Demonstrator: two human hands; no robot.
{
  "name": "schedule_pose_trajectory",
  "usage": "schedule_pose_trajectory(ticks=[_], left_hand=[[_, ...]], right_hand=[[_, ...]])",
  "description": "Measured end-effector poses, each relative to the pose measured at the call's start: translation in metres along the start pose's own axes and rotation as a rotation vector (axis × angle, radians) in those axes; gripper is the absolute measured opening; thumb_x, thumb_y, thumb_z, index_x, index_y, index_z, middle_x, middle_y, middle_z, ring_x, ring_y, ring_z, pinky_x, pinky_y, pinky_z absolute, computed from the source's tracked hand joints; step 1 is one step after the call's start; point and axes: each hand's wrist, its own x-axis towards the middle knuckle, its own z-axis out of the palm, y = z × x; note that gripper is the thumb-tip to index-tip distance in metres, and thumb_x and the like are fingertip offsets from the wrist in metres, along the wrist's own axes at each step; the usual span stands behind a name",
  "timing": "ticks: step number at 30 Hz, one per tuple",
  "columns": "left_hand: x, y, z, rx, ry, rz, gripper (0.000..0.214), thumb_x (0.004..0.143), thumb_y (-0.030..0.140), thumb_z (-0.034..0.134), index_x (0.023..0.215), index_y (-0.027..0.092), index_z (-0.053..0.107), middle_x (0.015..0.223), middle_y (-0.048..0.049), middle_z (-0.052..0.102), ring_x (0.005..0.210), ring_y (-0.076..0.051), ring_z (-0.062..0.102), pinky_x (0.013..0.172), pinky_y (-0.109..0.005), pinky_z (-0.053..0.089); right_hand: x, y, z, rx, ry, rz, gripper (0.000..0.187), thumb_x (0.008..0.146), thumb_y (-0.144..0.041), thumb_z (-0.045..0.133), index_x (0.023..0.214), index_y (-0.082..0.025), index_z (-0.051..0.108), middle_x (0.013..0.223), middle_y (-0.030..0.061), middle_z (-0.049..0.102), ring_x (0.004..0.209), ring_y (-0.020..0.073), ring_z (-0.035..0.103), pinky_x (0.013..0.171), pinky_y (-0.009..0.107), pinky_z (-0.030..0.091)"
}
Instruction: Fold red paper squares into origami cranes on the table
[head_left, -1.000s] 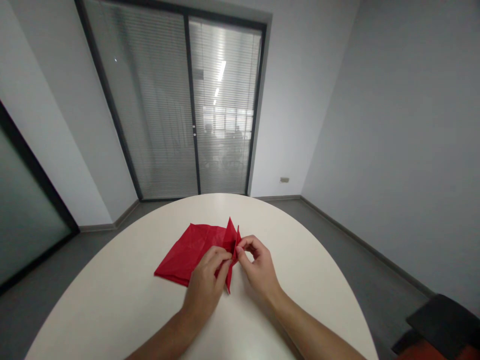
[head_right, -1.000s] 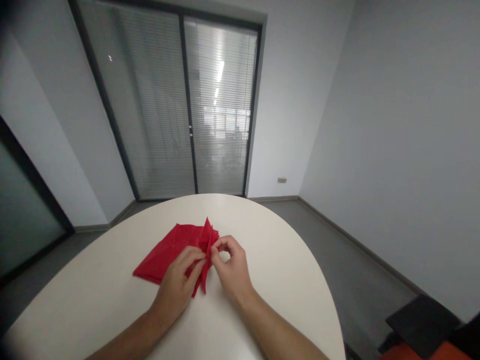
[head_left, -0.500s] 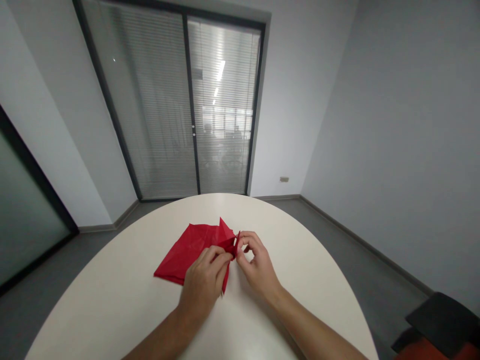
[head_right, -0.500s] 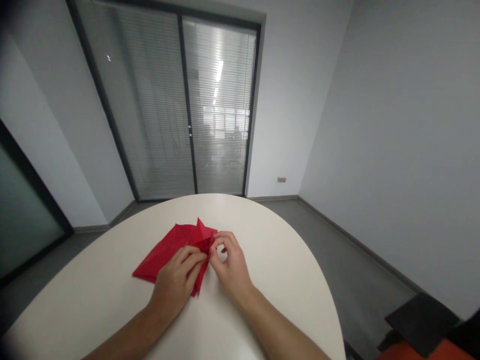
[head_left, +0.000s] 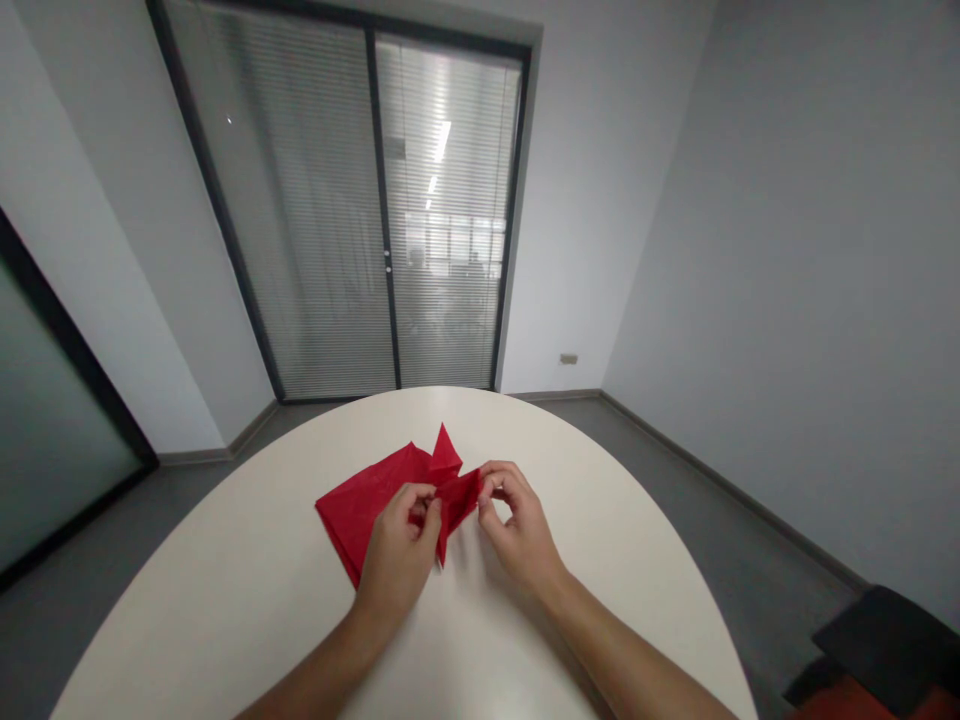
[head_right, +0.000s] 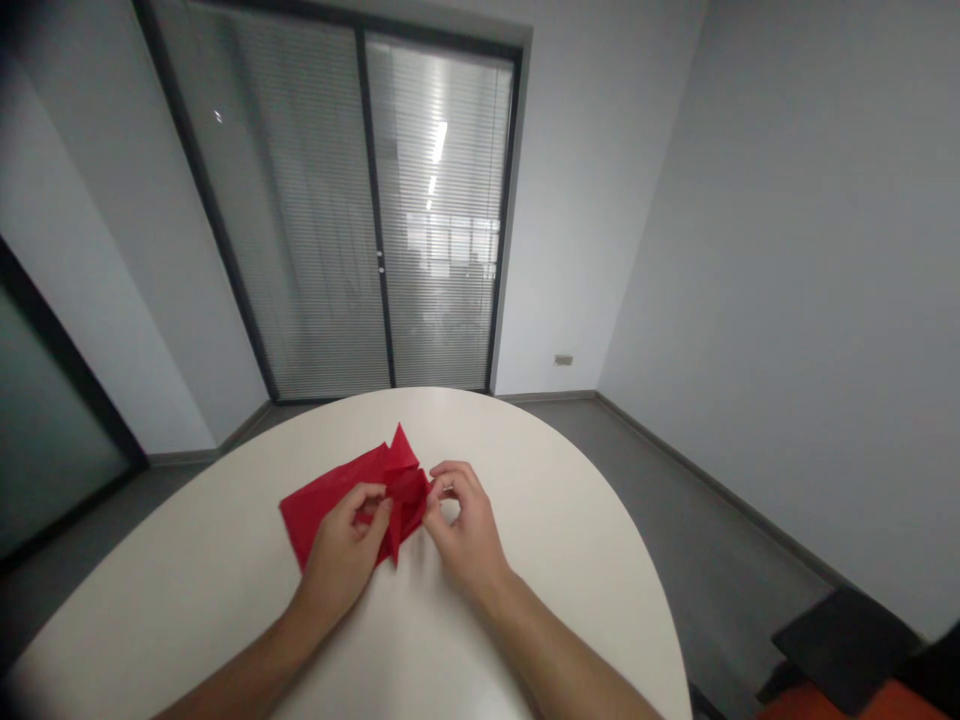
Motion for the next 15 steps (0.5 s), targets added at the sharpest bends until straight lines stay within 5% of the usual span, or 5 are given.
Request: schedule_pose_trajectory(ticks=[15], left_hand=[[-0.01, 0.004, 0.0, 0.039, -0.093, 0.063, 0.017, 0.09, 0.034, 0.055, 0.084, 0.02, 0.062, 0.079, -0.0018, 0.067, 0.065, -0.017, 0.062, 0.063, -0.027, 0.048]], right_hand=[[-0.004, 0.007, -0.01, -0.341, 0.035, -0.12, 0.008, 0.088, -0.016, 0.054, 0.092, -0.023, 0.055, 0.084, 0.0028, 0.065, 0.076, 0.0192, 0.062, 0.068, 0.031, 0.05]])
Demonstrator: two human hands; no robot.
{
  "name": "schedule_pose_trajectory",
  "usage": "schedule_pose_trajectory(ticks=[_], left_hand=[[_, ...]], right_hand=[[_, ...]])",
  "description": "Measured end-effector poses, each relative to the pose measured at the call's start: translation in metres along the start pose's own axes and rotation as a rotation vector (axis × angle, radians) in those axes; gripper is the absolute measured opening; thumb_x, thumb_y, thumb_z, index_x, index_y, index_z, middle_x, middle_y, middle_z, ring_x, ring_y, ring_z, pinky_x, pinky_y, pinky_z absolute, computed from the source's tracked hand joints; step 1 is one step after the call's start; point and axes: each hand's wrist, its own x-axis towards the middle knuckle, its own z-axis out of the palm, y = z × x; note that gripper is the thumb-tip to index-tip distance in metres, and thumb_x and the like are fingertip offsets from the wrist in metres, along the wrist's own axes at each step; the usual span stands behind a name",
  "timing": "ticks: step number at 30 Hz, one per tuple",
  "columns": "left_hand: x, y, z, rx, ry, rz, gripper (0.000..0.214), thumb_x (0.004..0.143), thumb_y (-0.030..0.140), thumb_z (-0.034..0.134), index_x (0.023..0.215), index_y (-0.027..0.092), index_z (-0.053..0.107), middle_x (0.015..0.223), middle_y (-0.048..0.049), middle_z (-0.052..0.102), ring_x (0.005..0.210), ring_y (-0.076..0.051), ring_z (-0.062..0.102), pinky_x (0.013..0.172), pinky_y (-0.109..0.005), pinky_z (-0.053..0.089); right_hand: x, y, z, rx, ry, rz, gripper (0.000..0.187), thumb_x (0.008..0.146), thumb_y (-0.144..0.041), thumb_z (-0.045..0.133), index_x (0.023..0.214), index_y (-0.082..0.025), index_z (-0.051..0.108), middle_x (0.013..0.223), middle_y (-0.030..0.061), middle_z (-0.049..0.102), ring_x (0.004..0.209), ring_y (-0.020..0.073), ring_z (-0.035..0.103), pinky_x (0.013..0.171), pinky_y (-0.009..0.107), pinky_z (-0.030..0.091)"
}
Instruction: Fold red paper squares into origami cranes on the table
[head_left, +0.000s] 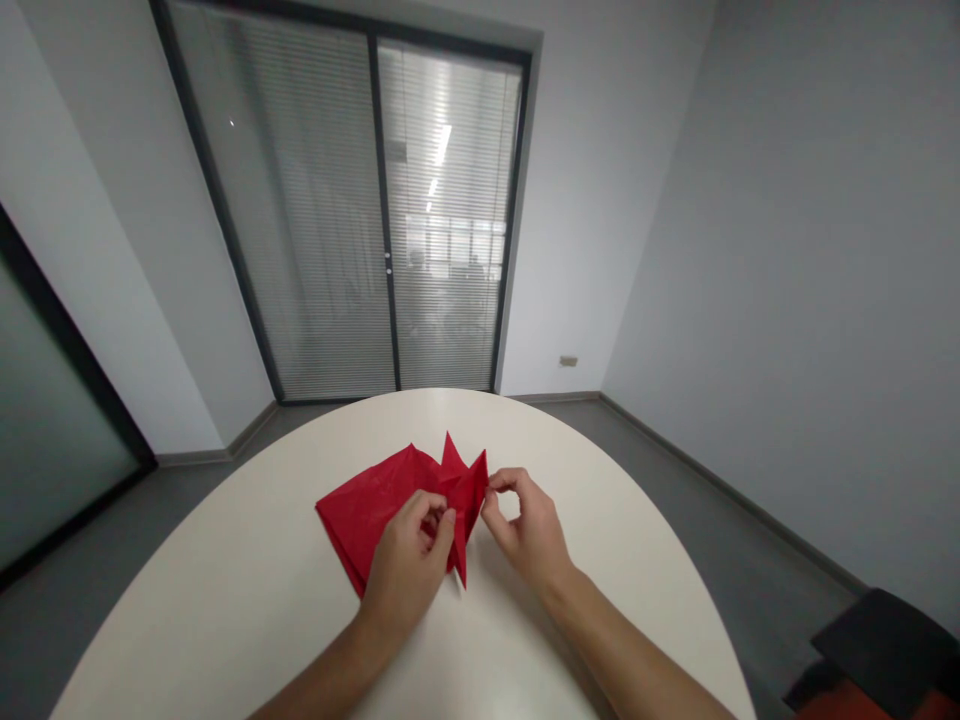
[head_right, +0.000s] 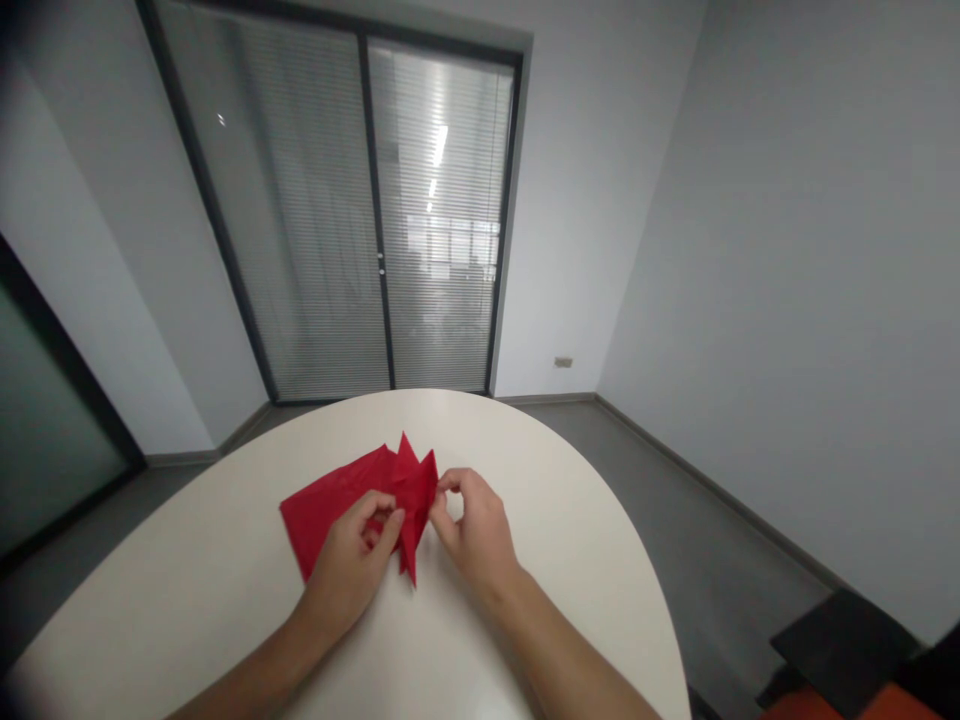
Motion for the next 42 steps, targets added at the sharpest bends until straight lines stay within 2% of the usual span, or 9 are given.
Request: schedule_pose_trajectory(ticks=[4, 12, 17, 19, 22, 25, 28, 35, 42], left_hand=[[-0.002, 0.002, 0.002, 0.089, -0.02, 0.057, 0.014, 0.092, 0.031, 0.053, 0.084, 0.021, 0.062, 0.08, -0.0011, 0.065, 0.065, -0.016, 0.06, 0.064, -0.027, 0.046], [-0.001, 0.004, 0.0, 0.181, -0.041, 0.102, 0.015, 0.093, 0.029, 0.049, 0.088, 0.022, 0.061, 0.085, -0.0019, 0.066, 0.071, -0.018, 0.062, 0.067, -0.029, 0.048], [0.001, -0.005, 0.002, 0.207, 0.085, 0.068, 0.012, 0.09, 0.026, 0.049, 0.1, 0.022, 0.054, 0.088, -0.0034, 0.068, 0.073, -0.021, 0.067, 0.067, -0.033, 0.051], [0.002, -0.007, 0.004, 0.195, 0.163, 0.113, 0.017, 0.089, 0.026, 0.05, 0.105, 0.022, 0.05, 0.097, -0.0063, 0.069, 0.081, -0.023, 0.069, 0.069, -0.035, 0.054], [0.001, -0.003, 0.006, 0.183, 0.165, 0.185, 0.022, 0.088, 0.025, 0.052, 0.11, 0.022, 0.05, 0.11, -0.0088, 0.068, 0.095, -0.024, 0.069, 0.079, -0.038, 0.055], [0.0, 0.004, 0.005, 0.127, 0.097, 0.189, 0.029, 0.088, 0.022, 0.053, 0.117, 0.023, 0.05, 0.117, -0.0088, 0.066, 0.104, -0.023, 0.067, 0.088, -0.039, 0.054], [0.002, 0.008, 0.004, -0.003, 0.093, 0.117, 0.029, 0.089, 0.021, 0.05, 0.118, 0.024, 0.05, 0.117, -0.0081, 0.066, 0.105, -0.022, 0.066, 0.091, -0.038, 0.053], [0.008, 0.006, -0.002, -0.19, 0.114, 0.028, 0.028, 0.079, 0.016, 0.05, 0.104, 0.022, 0.06, 0.106, -0.0052, 0.069, 0.102, -0.021, 0.065, 0.093, -0.037, 0.05], [0.009, 0.007, -0.002, -0.349, 0.142, -0.041, 0.019, 0.085, 0.027, 0.052, 0.092, 0.019, 0.067, 0.097, -0.0063, 0.072, 0.097, -0.023, 0.066, 0.092, -0.037, 0.051]], right_hand=[[0.002, -0.007, -0.003, -0.067, -0.057, -0.135, 0.015, 0.091, -0.014, 0.05, 0.097, -0.024, 0.059, 0.089, 0.0044, 0.065, 0.082, 0.0199, 0.062, 0.073, 0.033, 0.05], [0.004, -0.014, 0.0, -0.035, -0.008, -0.092, 0.012, 0.089, -0.013, 0.052, 0.094, -0.023, 0.054, 0.09, 0.0041, 0.063, 0.081, 0.0183, 0.06, 0.072, 0.031, 0.05], [0.0, -0.011, 0.002, -0.041, -0.015, -0.156, 0.013, 0.088, -0.011, 0.05, 0.091, -0.023, 0.052, 0.084, 0.0015, 0.062, 0.074, 0.0158, 0.06, 0.068, 0.028, 0.049], [-0.001, -0.013, 0.002, -0.055, -0.02, -0.178, 0.013, 0.088, -0.011, 0.05, 0.091, -0.023, 0.051, 0.083, 0.001, 0.062, 0.072, 0.0156, 0.059, 0.067, 0.028, 0.049], [-0.003, -0.015, 0.003, -0.064, -0.03, -0.182, 0.012, 0.089, -0.012, 0.051, 0.093, -0.024, 0.05, 0.084, 0.0014, 0.063, 0.072, 0.0159, 0.059, 0.065, 0.028, 0.05], [-0.004, -0.017, 0.005, -0.058, -0.041, -0.206, 0.013, 0.091, -0.013, 0.052, 0.096, -0.024, 0.05, 0.084, 0.0019, 0.064, 0.073, 0.0163, 0.061, 0.065, 0.028, 0.052], [-0.004, -0.02, 0.006, -0.069, -0.032, -0.271, 0.014, 0.092, -0.012, 0.052, 0.099, -0.024, 0.051, 0.084, 0.0023, 0.065, 0.073, 0.0165, 0.063, 0.066, 0.028, 0.054], [0.001, -0.027, 0.0, -0.118, -0.025, -0.42, 0.027, 0.091, -0.007, 0.055, 0.113, -0.023, 0.056, 0.094, 0.0064, 0.071, 0.085, 0.0184, 0.068, 0.074, 0.03, 0.057], [0.0, -0.03, 0.002, -0.051, -0.057, -0.457, 0.03, 0.088, -0.008, 0.061, 0.114, -0.023, 0.057, 0.104, 0.0081, 0.071, 0.096, 0.0201, 0.068, 0.082, 0.033, 0.057]])
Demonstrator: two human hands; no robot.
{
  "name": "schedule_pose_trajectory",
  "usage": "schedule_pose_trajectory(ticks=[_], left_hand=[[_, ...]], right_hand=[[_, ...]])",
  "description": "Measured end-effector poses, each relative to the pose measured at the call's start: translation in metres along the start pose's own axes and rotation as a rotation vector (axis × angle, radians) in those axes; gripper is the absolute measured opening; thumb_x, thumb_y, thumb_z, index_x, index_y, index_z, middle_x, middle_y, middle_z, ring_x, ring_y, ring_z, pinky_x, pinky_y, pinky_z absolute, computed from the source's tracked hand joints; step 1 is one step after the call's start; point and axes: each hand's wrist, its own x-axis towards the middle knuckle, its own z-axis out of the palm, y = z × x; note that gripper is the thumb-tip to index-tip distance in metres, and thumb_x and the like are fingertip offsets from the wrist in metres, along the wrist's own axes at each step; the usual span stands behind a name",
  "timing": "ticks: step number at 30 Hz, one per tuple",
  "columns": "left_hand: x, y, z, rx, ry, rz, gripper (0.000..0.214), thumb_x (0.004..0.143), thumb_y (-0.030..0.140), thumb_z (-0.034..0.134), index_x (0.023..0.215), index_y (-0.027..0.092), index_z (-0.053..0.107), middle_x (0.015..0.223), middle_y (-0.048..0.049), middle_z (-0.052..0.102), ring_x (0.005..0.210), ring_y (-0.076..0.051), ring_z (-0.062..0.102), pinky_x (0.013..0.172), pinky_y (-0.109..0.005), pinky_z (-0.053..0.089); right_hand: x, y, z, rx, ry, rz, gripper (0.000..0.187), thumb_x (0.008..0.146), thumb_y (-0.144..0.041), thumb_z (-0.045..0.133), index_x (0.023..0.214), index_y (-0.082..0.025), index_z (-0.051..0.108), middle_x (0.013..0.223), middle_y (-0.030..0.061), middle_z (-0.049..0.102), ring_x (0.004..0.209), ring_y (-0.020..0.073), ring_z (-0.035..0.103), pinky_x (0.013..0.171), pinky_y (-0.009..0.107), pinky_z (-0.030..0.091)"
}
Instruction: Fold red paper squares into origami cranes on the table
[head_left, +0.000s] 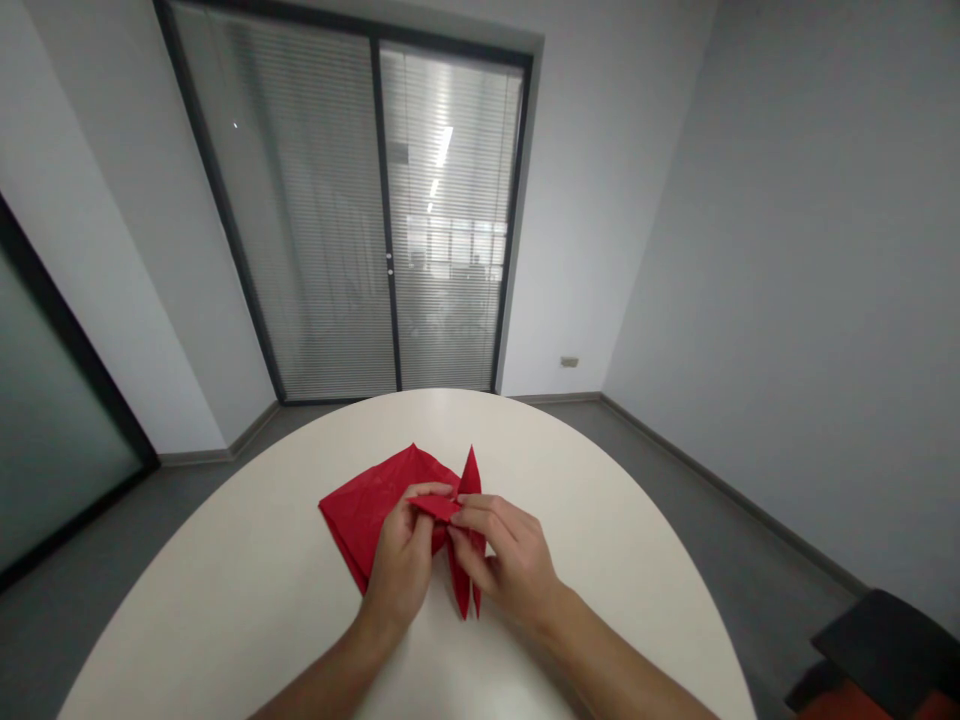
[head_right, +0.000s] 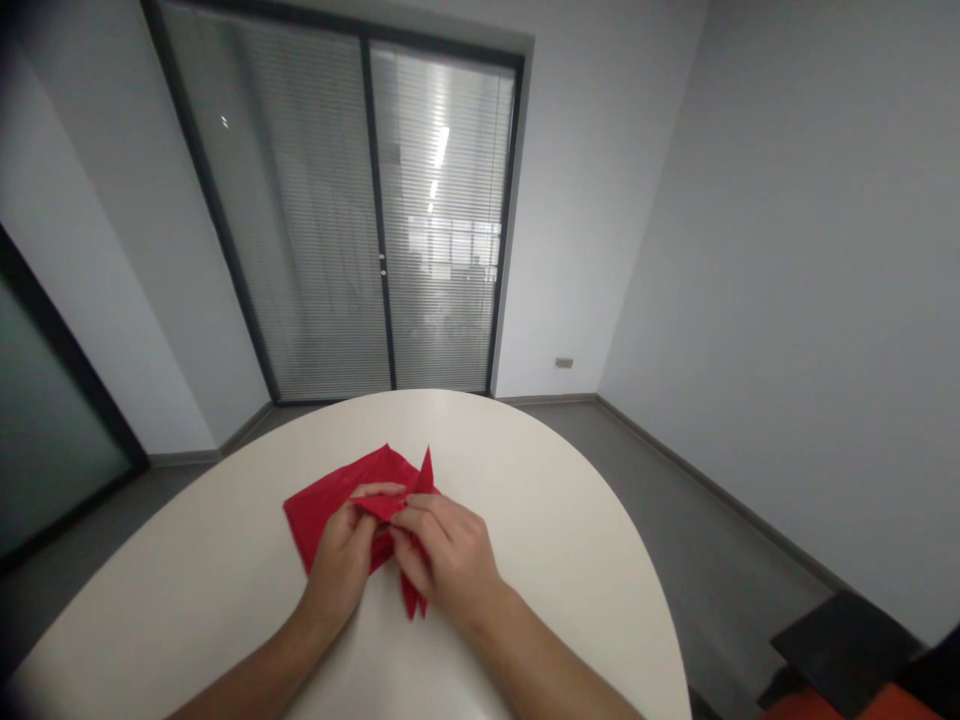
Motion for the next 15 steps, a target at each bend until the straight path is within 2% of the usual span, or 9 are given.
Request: schedule_pose_trajectory(ticks=[3, 7, 11, 15], left_hand=[[0.002, -0.003, 0.001, -0.117, 0.054, -0.034, 0.019, 0.084, 0.03, 0.056, 0.092, 0.018, 0.068, 0.099, -0.0071, 0.072, 0.098, -0.024, 0.067, 0.09, -0.036, 0.052], [0.006, -0.004, 0.001, -0.235, 0.106, -0.084, 0.021, 0.081, 0.032, 0.062, 0.093, 0.017, 0.068, 0.101, -0.0071, 0.072, 0.099, -0.025, 0.067, 0.087, -0.036, 0.054], [0.008, -0.006, -0.001, -0.21, 0.138, -0.089, 0.02, 0.079, 0.029, 0.065, 0.095, 0.017, 0.068, 0.105, -0.0073, 0.071, 0.102, -0.025, 0.066, 0.092, -0.037, 0.052], [0.006, -0.009, 0.0, -0.243, 0.112, -0.1, 0.017, 0.077, 0.023, 0.063, 0.093, 0.018, 0.065, 0.111, -0.0073, 0.07, 0.104, -0.023, 0.066, 0.091, -0.035, 0.052]], right_hand=[[-0.002, -0.001, 0.001, 0.061, 0.043, 0.058, 0.03, 0.087, -0.011, 0.061, 0.114, -0.024, 0.056, 0.103, 0.0074, 0.069, 0.097, 0.0217, 0.065, 0.084, 0.037, 0.055], [-0.004, 0.004, 0.002, 0.067, 0.136, 0.287, 0.025, 0.087, -0.016, 0.061, 0.109, -0.025, 0.056, 0.099, 0.0063, 0.065, 0.092, 0.0229, 0.061, 0.079, 0.04, 0.053], [-0.006, 0.009, 0.007, 0.192, 0.101, 0.48, 0.031, 0.084, -0.02, 0.066, 0.113, -0.025, 0.055, 0.106, 0.0063, 0.062, 0.096, 0.022, 0.061, 0.082, 0.038, 0.053], [-0.004, 0.01, 0.008, 0.326, 0.089, 0.577, 0.01, 0.09, -0.022, 0.061, 0.1, -0.024, 0.062, 0.113, 0.0073, 0.061, 0.103, 0.0208, 0.061, 0.079, 0.033, 0.055]])
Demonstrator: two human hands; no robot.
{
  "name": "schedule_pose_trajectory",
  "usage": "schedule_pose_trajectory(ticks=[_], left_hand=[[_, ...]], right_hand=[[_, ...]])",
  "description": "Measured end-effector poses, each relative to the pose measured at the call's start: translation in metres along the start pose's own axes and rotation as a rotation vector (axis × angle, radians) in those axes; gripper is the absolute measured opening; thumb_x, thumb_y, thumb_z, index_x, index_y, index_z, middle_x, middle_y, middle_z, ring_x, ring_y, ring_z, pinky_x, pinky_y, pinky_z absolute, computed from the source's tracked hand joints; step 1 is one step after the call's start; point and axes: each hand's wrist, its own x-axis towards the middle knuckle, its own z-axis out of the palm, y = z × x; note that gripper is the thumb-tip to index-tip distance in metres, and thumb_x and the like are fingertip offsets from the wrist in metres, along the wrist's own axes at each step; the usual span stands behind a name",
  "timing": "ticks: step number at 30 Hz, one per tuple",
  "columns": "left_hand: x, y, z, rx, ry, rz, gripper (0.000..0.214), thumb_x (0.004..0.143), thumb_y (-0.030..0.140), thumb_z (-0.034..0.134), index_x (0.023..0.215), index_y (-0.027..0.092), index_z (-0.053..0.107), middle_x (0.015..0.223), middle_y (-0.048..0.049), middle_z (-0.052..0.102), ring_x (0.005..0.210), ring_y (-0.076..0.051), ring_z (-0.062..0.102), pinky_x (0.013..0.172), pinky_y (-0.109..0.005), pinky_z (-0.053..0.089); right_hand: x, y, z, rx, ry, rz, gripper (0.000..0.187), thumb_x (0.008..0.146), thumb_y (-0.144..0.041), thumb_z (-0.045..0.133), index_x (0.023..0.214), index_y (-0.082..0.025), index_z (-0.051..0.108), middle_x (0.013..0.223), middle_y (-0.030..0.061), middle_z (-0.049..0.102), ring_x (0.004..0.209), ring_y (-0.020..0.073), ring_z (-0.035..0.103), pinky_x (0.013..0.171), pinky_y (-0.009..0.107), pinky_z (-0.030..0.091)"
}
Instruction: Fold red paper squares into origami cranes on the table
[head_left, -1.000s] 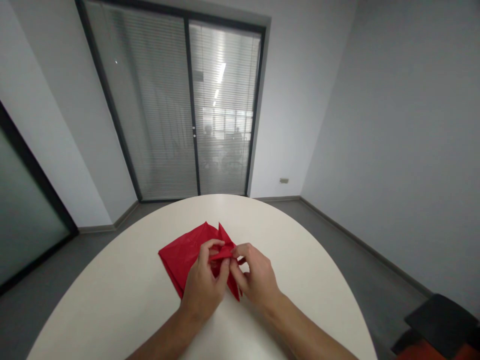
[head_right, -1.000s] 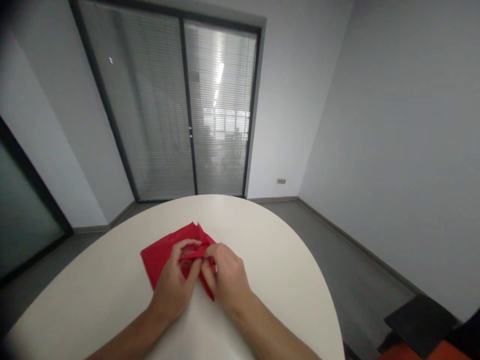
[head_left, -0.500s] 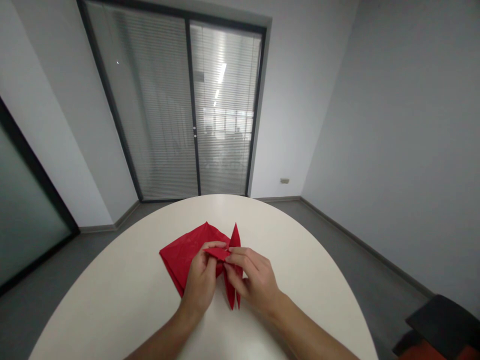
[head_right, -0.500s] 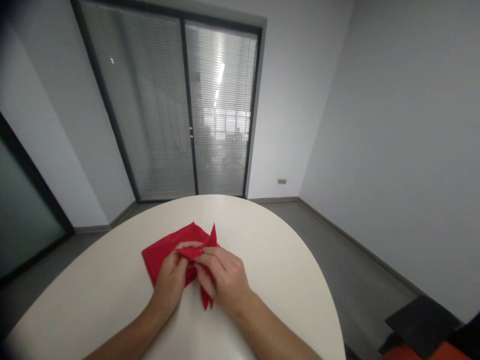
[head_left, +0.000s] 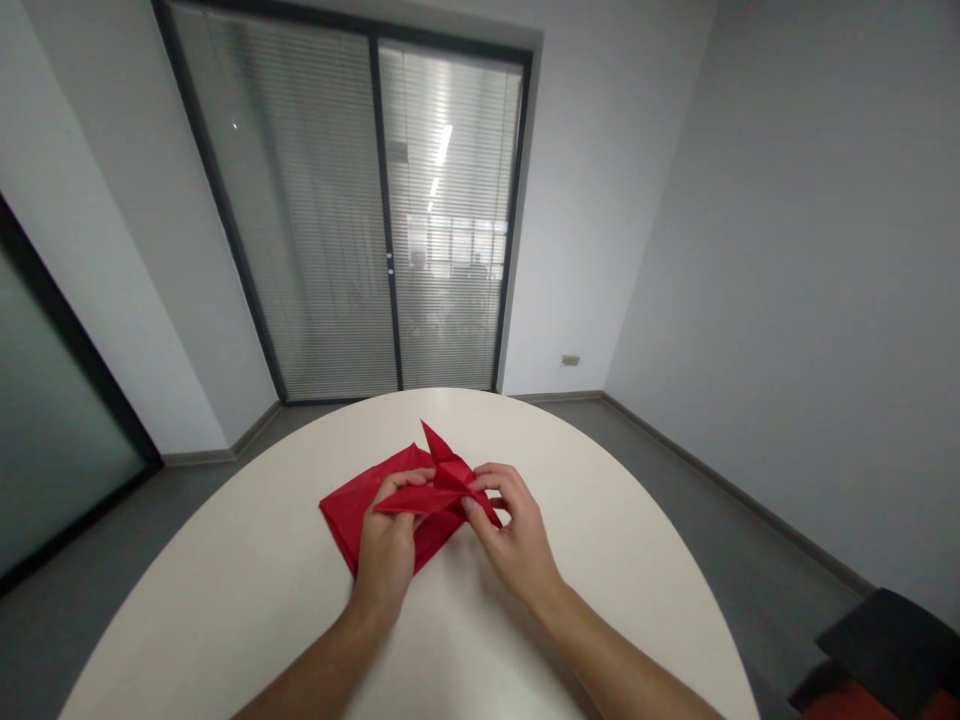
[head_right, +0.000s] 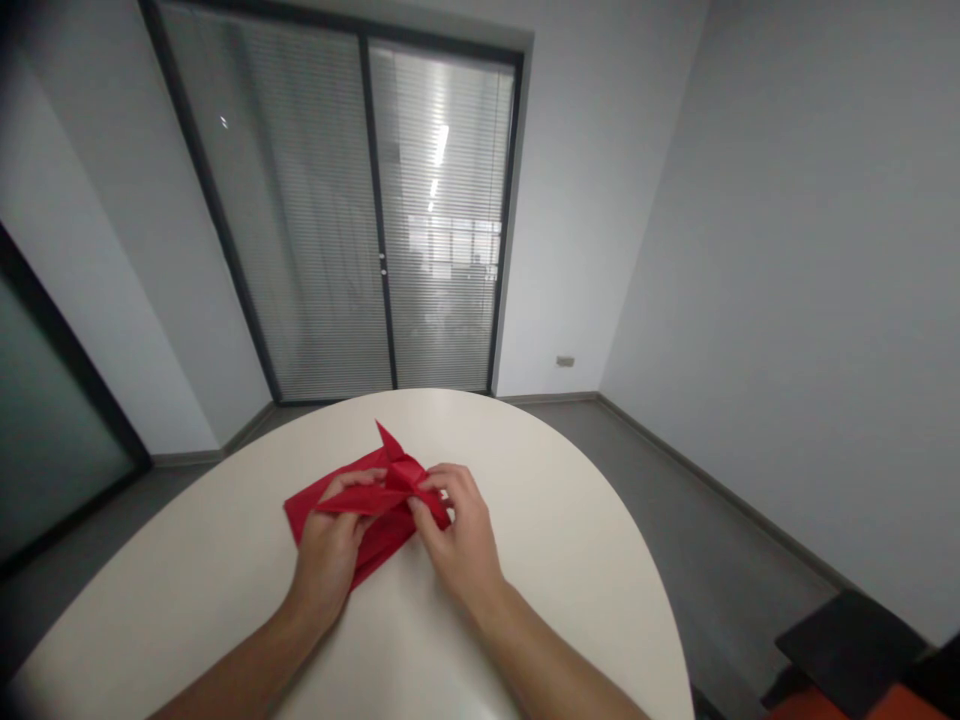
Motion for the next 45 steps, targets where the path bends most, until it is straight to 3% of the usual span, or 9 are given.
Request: schedule_pose_trajectory(ticks=[6, 11, 18, 26, 32, 34, 39, 42, 45], left_hand=[[0.0, -0.003, -0.002, -0.042, -0.055, -0.001, 0.008, 0.077, 0.021, 0.062, 0.084, 0.02, 0.057, 0.119, -0.0074, 0.069, 0.108, -0.022, 0.065, 0.092, -0.035, 0.052], [-0.001, 0.003, -0.004, 0.059, -0.134, 0.078, 0.007, 0.075, 0.015, 0.055, 0.076, 0.021, 0.053, 0.116, -0.0079, 0.071, 0.109, -0.024, 0.064, 0.094, -0.038, 0.05], [-0.008, 0.015, 0.001, 0.123, -0.279, 0.183, 0.015, 0.066, 0.008, 0.055, 0.062, 0.022, 0.049, 0.103, -0.0075, 0.074, 0.096, -0.023, 0.068, 0.083, -0.033, 0.054], [-0.006, 0.017, -0.007, 0.404, -0.094, 0.292, 0.021, 0.075, 0.016, 0.059, 0.09, 0.022, 0.073, 0.097, -0.0052, 0.076, 0.095, -0.024, 0.07, 0.09, -0.038, 0.054], [-0.004, 0.015, -0.007, 0.364, -0.077, 0.107, 0.024, 0.083, 0.028, 0.058, 0.1, 0.018, 0.072, 0.053, 0.0042, 0.061, 0.041, -0.014, 0.053, 0.041, -0.023, 0.044], [-0.003, 0.013, -0.005, 0.308, -0.05, 0.052, 0.025, 0.083, 0.031, 0.059, 0.101, 0.017, 0.07, 0.052, 0.0042, 0.06, 0.04, -0.014, 0.054, 0.038, -0.022, 0.043], [0.002, 0.01, -0.004, 0.171, -0.048, 0.067, 0.021, 0.084, 0.034, 0.061, 0.098, 0.018, 0.066, 0.11, -0.0098, 0.072, 0.093, -0.023, 0.071, 0.073, -0.034, 0.061], [0.001, 0.01, -0.004, 0.207, -0.105, 0.182, 0.012, 0.086, 0.026, 0.06, 0.096, 0.021, 0.064, 0.119, -0.0088, 0.07, 0.114, -0.024, 0.064, 0.103, -0.045, 0.049], [-0.003, 0.014, -0.004, 0.239, -0.182, 0.272, 0.013, 0.085, 0.019, 0.057, 0.095, 0.023, 0.063, 0.124, -0.0081, 0.069, 0.122, -0.024, 0.06, 0.108, -0.046, 0.043]], right_hand=[[0.002, 0.001, -0.005, 0.111, -0.098, 0.019, 0.011, 0.092, -0.029, 0.061, 0.1, -0.023, 0.065, 0.131, 0.011, 0.057, 0.115, 0.0233, 0.059, 0.084, 0.034, 0.054], [0.002, 0.01, -0.002, 0.296, -0.127, 0.157, 0.026, 0.094, -0.04, 0.059, 0.114, -0.024, 0.057, 0.112, 0.0073, 0.064, 0.104, 0.0211, 0.063, 0.088, 0.035, 0.052], [0.01, 0.011, -0.003, 0.422, -0.04, 0.275, 0.034, 0.084, -0.05, 0.07, 0.099, -0.022, 0.057, 0.083, 0.0, 0.058, 0.074, 0.0159, 0.057, 0.062, 0.026, 0.047], [0.013, 0.007, -0.006, 0.399, 0.039, 0.27, 0.035, 0.088, -0.056, 0.061, 0.084, -0.023, 0.051, 0.073, -0.0026, 0.055, 0.063, 0.0144, 0.05, 0.059, 0.026, 0.043], [0.011, 0.014, -0.007, 0.45, -0.015, 0.379, 0.04, 0.089, -0.061, 0.059, 0.081, -0.023, 0.048, 0.069, -0.0037, 0.053, 0.061, 0.0139, 0.05, 0.06, 0.027, 0.044], [0.011, 0.017, -0.007, 0.462, -0.028, 0.405, 0.042, 0.087, -0.062, 0.06, 0.08, -0.023, 0.048, 0.068, -0.0036, 0.054, 0.06, 0.0138, 0.051, 0.059, 0.027, 0.045], [0.011, 0.022, -0.007, 0.576, -0.074, 0.464, 0.044, 0.082, -0.063, 0.066, 0.079, -0.023, 0.048, 0.068, -0.0039, 0.059, 0.059, 0.0137, 0.056, 0.06, 0.027, 0.049], [0.013, 0.019, -0.008, 0.713, -0.091, 0.515, 0.038, 0.081, -0.055, 0.071, 0.087, -0.023, 0.052, 0.077, -0.0032, 0.066, 0.065, 0.0141, 0.063, 0.067, 0.029, 0.052], [0.015, 0.01, -0.009, 0.822, -0.143, 0.551, 0.036, 0.084, -0.053, 0.068, 0.102, -0.023, 0.057, 0.091, 0.0014, 0.072, 0.07, 0.0168, 0.068, 0.068, 0.031, 0.055]])
